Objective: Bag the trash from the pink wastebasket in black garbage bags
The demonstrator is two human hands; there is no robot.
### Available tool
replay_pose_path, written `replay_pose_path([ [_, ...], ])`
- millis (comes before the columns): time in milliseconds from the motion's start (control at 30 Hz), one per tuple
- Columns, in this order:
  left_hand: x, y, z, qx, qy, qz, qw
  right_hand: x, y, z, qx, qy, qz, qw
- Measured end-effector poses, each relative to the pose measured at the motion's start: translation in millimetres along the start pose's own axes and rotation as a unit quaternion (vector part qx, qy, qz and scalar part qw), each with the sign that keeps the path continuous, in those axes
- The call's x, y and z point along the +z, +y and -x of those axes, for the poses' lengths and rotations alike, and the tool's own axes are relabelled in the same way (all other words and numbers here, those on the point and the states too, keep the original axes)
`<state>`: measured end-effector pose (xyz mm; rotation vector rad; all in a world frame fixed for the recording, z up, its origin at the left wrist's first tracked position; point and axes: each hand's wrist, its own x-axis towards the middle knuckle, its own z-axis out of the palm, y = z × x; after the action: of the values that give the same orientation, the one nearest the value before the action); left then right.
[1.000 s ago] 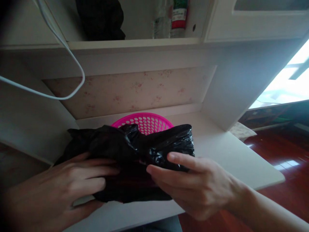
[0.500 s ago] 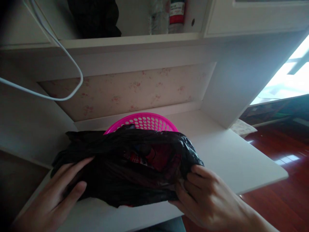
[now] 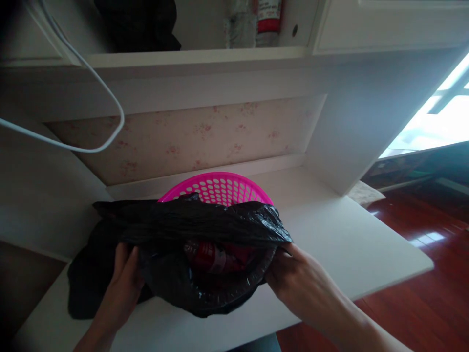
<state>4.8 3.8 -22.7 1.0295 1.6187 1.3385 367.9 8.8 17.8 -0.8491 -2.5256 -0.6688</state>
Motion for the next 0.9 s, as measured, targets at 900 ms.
replay_pose_path([
  [900,3.2,118,-84,0.233,-0.136,-0.321,0.908,-22,39,-40,0.273,-0.006,-0.2,0.941],
])
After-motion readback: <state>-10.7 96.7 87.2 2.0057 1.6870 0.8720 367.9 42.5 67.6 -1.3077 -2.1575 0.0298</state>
